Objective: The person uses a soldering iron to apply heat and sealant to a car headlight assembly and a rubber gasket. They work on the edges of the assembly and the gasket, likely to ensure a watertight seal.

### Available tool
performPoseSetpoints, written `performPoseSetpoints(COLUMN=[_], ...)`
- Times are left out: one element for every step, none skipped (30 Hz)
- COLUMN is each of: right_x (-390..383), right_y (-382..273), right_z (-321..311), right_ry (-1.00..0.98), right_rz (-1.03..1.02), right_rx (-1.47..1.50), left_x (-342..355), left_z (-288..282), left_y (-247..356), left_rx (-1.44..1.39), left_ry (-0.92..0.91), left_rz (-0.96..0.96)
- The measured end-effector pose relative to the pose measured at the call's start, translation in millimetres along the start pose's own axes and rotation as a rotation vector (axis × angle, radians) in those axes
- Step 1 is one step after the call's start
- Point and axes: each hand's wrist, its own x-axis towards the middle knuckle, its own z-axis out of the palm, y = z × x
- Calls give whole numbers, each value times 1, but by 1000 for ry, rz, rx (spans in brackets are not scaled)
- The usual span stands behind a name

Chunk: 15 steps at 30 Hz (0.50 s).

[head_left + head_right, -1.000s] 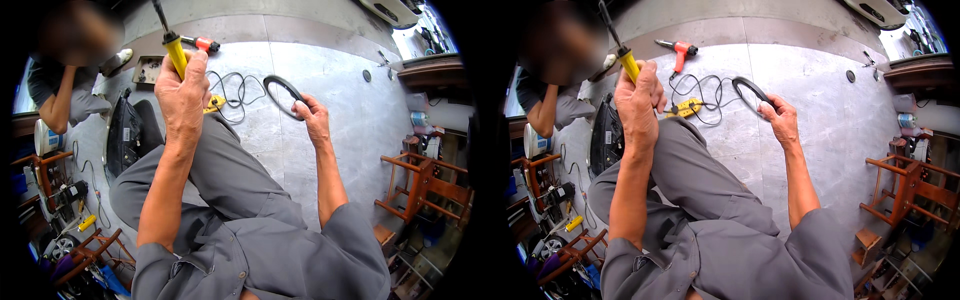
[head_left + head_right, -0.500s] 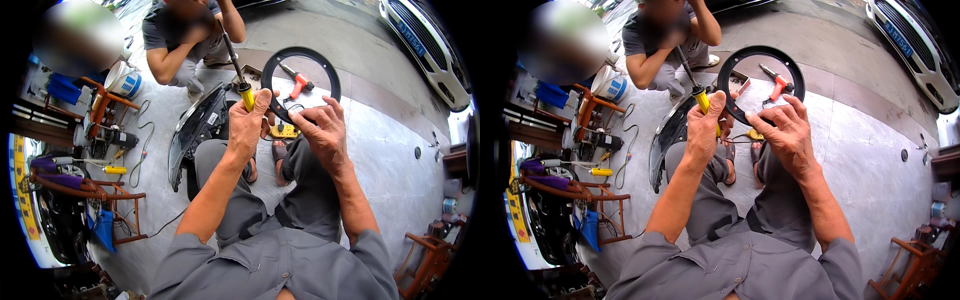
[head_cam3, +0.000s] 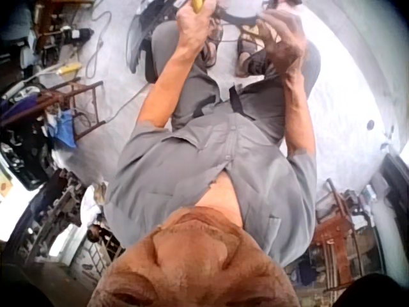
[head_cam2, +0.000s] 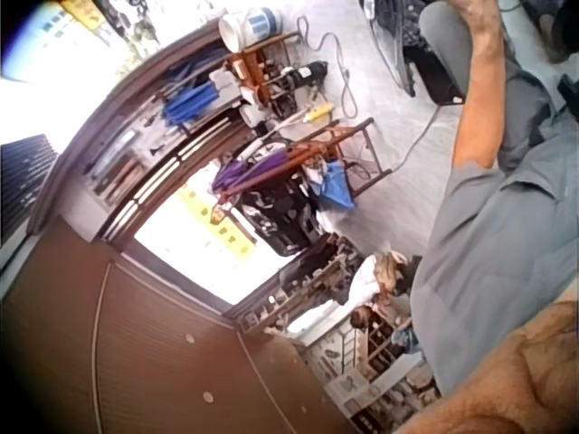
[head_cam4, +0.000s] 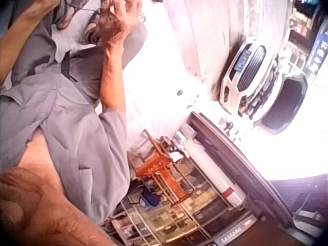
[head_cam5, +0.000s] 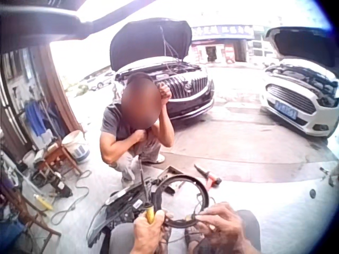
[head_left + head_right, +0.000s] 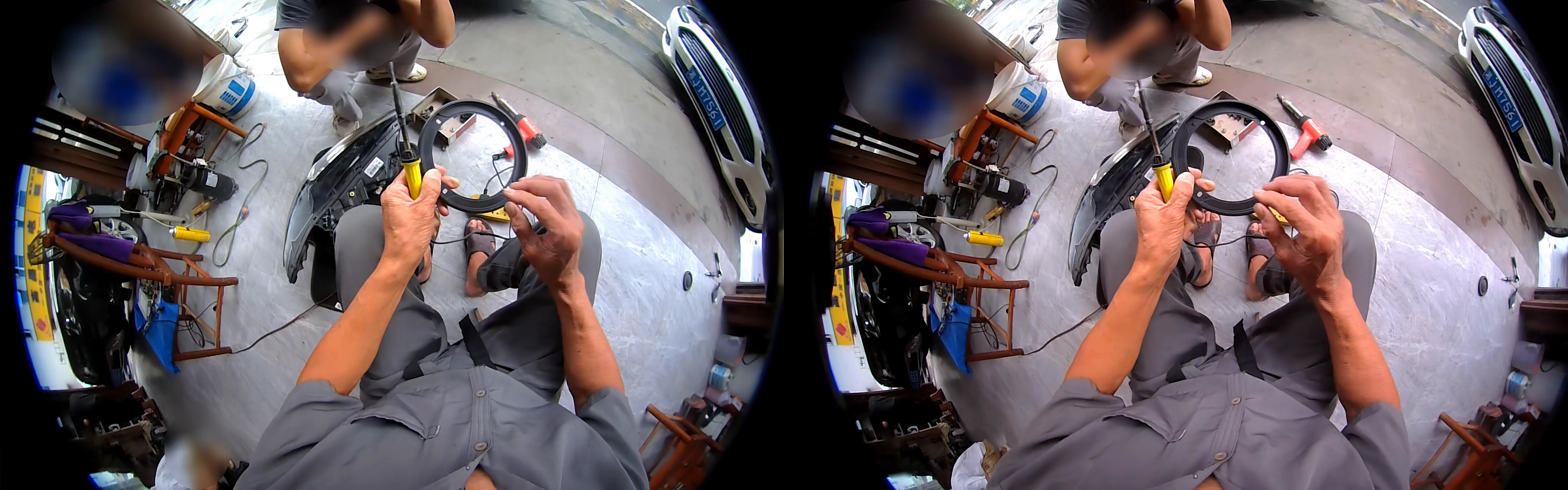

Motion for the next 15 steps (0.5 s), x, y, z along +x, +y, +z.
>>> performPoseSetpoints(right_x=[1, 3, 9, 14, 18, 20, 22, 23, 23, 24, 24, 22, 21, 21, 20], right_y=[-4, -8, -11, -15, -16, -14, -14, -15, -15, -14, -14, -14, -15, -15, -17], right_z=[6, 12, 20, 28, 37, 47, 59, 67, 68, 69, 70, 71, 72, 73, 74], right_ry=[-21, -41, -37, -85, -130, -124, -122, -132, -136, -142, -148, -126, -100, -74, -49], right_rz=[90, 183, 196, 280, 365, 353, 336, 376, 387, 396, 404, 394, 382, 369, 356], right_rx=[93, 180, 208, 274, 343, 342, 352, 302, 283, 264, 246, 268, 306, 345, 384], left_x=[4, 6, 6, 3, -1, -3, -4, -4, -5, -6, -6, -7, -6, -6, -6], left_z=[1, 3, 5, 7, 9, 11, 13, 17, 18, 17, 16, 15, 14, 14, 14], left_y=[-6, -10, -11, -13, -15, -20, -25, -32, -37, -40, -42, -42, -41, -38, -34], left_rx=[11, 20, 88, 152, 220, 249, 173, 96, 19, 54, 89, 124, 80, 37, -6], left_ry=[1, -2, 0, -3, -7, -66, -83, -98, -113, -134, -154, -173, -194, -213, -230], left_rz=[46, 88, 106, 121, 137, 216, 232, 247, 263, 270, 279, 287, 274, 262, 251])
